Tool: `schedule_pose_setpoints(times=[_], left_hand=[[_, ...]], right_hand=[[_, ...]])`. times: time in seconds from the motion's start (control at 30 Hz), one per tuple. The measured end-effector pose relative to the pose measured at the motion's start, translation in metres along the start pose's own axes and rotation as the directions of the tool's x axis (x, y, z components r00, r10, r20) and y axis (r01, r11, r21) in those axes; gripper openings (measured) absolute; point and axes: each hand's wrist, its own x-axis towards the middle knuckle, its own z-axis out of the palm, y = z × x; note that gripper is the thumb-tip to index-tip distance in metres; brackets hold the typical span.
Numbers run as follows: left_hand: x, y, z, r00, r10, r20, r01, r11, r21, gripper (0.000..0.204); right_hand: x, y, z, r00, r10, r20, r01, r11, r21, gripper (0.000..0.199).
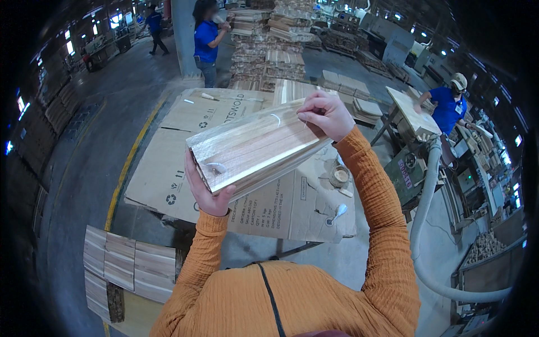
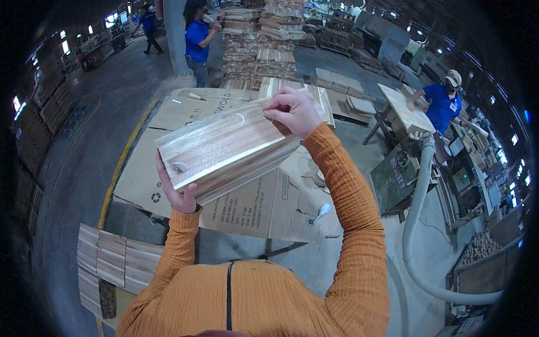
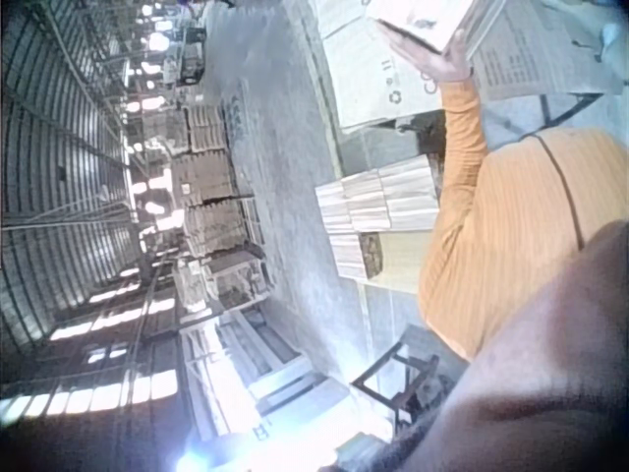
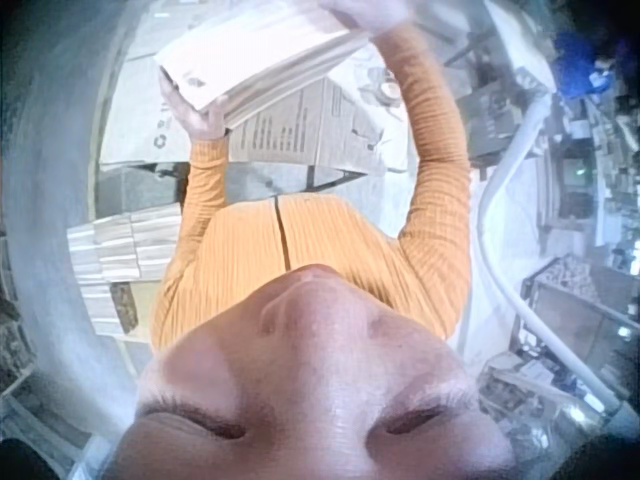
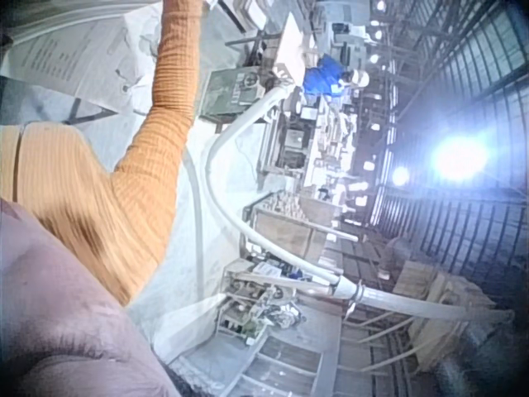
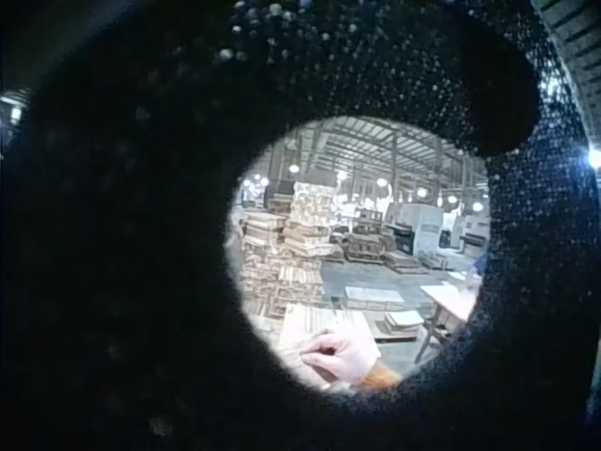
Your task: The person applies glue from a tube to the edges of wooden planks and stacks them on a pile. The person repeats this process for several planks in a warehouse setting.
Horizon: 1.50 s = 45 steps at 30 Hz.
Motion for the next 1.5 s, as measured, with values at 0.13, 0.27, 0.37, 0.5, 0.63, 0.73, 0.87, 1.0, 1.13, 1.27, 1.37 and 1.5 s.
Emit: schedule_pose_setpoints(times=[0.13, 0.27, 0.37, 0.5, 0.63, 0.73, 0.87, 1.0, 1.13, 1.27, 1.37, 1.5], left_hand=[[0.001, 0.000, 0.001, 1.000, 0.001, -0.009, -0.002, 0.999, -0.041, 0.103], [0.001, 0.005, 0.001, 1.000, -0.011, 0.000, 0.011, 1.000, -0.012, 0.105], [-0.002, 0.002, -0.001, 1.000, 0.017, 0.000, -0.017, 1.000, 0.014, 0.106], [-0.008, 0.004, -0.002, 0.999, 0.041, -0.012, -0.041, 0.999, 0.015, 0.106], [-0.007, 0.008, -0.002, 0.999, 0.037, -0.002, -0.037, 0.998, 0.045, 0.105], [-0.007, 0.007, -0.003, 0.999, 0.047, 0.006, -0.047, 0.996, 0.075, 0.105], [-0.008, 0.008, -0.003, 0.999, 0.046, 0.001, -0.046, 0.996, 0.082, 0.105], [-0.007, 0.006, -0.004, 0.998, 0.059, -0.010, -0.058, 0.994, 0.094, 0.105], [-0.006, 0.008, -0.004, 0.999, 0.045, -0.006, -0.044, 0.996, 0.074, 0.104], [-0.005, 0.007, -0.003, 0.999, 0.052, 0.001, -0.052, 0.996, 0.075, 0.104], [-0.004, 0.005, -0.003, 0.998, 0.064, -0.002, -0.064, 0.994, 0.087, 0.104], [-0.012, 0.007, -0.004, 0.999, 0.030, -0.012, -0.029, 0.999, 0.046, 0.105]], right_hand=[[-0.003, -0.005, 0.004, 0.996, -0.083, -0.021, 0.076, 0.971, -0.227, 0.011], [0.003, -0.005, 0.012, 0.981, -0.190, -0.027, 0.169, 0.921, -0.350, 0.015], [0.014, -0.021, 0.024, 0.988, -0.149, 0.045, 0.154, 0.979, -0.135, 0.016], [0.022, -0.034, 0.031, 0.972, -0.117, 0.206, 0.132, 0.990, -0.058, 0.016], [0.026, -0.028, 0.025, 0.966, -0.126, 0.227, 0.155, 0.981, -0.117, 0.022], [0.033, -0.023, 0.021, 0.988, 0.062, 0.142, -0.040, 0.987, -0.159, 0.031], [0.050, -0.025, 0.011, 0.942, 0.173, 0.289, -0.088, 0.954, -0.285, 0.042], [0.055, -0.029, 0.011, 0.890, 0.252, 0.379, -0.191, 0.963, -0.190, 0.040], [0.055, -0.029, 0.012, 0.926, 0.162, 0.340, -0.078, 0.966, -0.247, 0.035], [0.049, -0.025, -0.007, 0.937, 0.188, 0.296, -0.214, 0.975, 0.058, 0.024], [0.028, -0.016, -0.024, 1.000, 0.027, 0.014, -0.029, 0.991, 0.133, 0.019], [-0.050, 0.016, -0.049, 0.920, 0.094, -0.381, 0.044, 0.940, 0.338, 0.018]])
